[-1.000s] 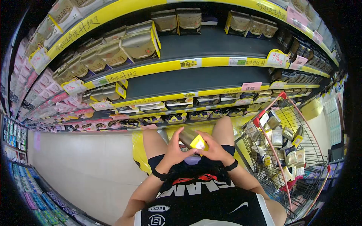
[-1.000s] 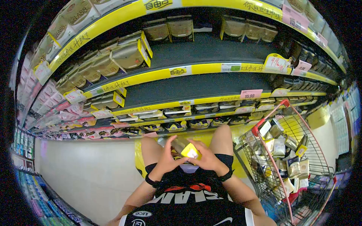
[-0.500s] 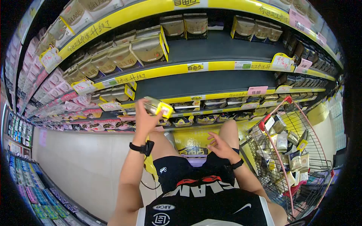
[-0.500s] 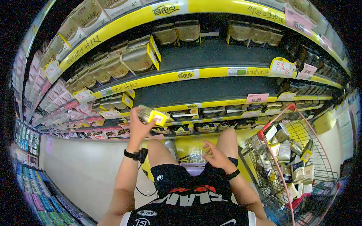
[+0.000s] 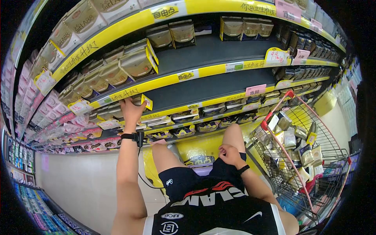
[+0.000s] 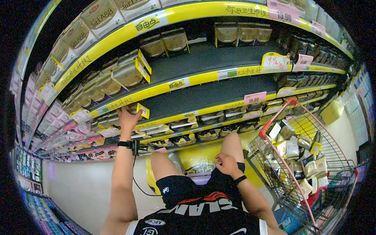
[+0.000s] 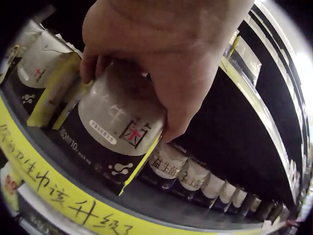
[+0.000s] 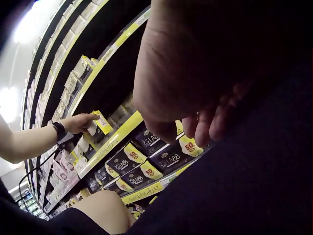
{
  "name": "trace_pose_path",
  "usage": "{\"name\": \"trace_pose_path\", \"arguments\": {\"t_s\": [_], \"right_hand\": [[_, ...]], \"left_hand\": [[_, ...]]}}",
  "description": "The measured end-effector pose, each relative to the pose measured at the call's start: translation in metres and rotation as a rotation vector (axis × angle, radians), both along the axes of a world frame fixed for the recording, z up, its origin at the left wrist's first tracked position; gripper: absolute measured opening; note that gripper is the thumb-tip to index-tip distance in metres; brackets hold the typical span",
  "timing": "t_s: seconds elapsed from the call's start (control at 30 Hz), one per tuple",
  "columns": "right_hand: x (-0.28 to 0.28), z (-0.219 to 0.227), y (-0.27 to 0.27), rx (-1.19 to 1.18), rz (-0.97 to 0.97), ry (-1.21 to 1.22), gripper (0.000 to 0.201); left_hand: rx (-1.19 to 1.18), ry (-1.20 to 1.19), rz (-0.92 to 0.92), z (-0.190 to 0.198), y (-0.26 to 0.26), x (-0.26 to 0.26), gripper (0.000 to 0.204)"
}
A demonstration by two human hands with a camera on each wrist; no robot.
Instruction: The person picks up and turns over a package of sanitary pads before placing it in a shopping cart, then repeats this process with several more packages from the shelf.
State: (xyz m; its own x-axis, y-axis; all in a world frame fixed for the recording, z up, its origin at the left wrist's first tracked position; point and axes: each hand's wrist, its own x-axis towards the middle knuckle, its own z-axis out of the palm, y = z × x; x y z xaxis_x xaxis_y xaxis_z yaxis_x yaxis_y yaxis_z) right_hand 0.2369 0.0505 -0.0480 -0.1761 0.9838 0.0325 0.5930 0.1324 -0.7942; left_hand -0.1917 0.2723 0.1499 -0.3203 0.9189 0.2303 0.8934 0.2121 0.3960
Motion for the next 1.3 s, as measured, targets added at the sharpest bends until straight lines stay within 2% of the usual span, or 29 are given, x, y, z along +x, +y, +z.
{"name": "trace_pose_path", "arguments": {"t_s": [0.13, 0.23, 0.33, 0.37, 0.5, 0.6, 0.77, 0.97, 1.07, 1.2, 1.23, 1.3], "right_hand": [[-0.001, 0.003, 0.001, 0.011, 0.017, -0.042, 0.026], [-0.003, 0.003, 0.004, 0.002, 0.026, -0.037, 0.025], [-0.006, 0.003, 0.005, 0.024, 0.039, -0.064, 0.025], [-0.007, 0.003, 0.005, 0.039, 0.040, -0.073, 0.025], [-0.008, 0.001, 0.007, 0.057, 0.050, -0.091, 0.026], [-0.008, 0.002, 0.005, 0.050, 0.037, -0.098, 0.026], [-0.007, 0.003, 0.003, 0.059, 0.025, -0.113, 0.024], [-0.008, 0.004, 0.002, 0.066, 0.006, -0.110, 0.022], [-0.007, 0.003, 0.003, 0.055, 0.029, -0.127, 0.023], [-0.007, 0.002, 0.005, 0.040, 0.057, -0.102, 0.031], [-0.007, 0.001, 0.006, 0.037, 0.059, -0.106, 0.031], [-0.008, -0.001, 0.005, 0.022, 0.062, -0.115, 0.033]], "left_hand": [[0.018, 0.131, -0.060, -0.015, 0.008, -0.011, 0.099], [0.204, 0.353, -0.066, -0.020, 0.005, -0.010, 0.085], [0.044, 0.449, -0.100, -0.005, 0.001, -0.003, 0.091], [0.086, 0.442, -0.103, -0.012, 0.006, -0.006, 0.094], [-0.037, 0.436, -0.166, -0.012, 0.016, -0.009, 0.108], [-0.101, 0.438, -0.247, -0.008, 0.016, -0.009, 0.107], [-0.011, 0.497, -0.359, -0.011, 0.023, -0.016, 0.094], [-0.049, 0.451, -0.371, -0.024, 0.038, -0.018, 0.089], [0.033, 0.504, -0.369, -0.023, 0.035, -0.017, 0.086], [0.085, 0.413, -0.300, -0.033, 0.041, -0.024, 0.072], [0.146, 0.445, -0.312, -0.037, 0.043, -0.028, 0.065], [0.136, 0.453, -0.306, -0.041, 0.048, -0.032, 0.063]]}}
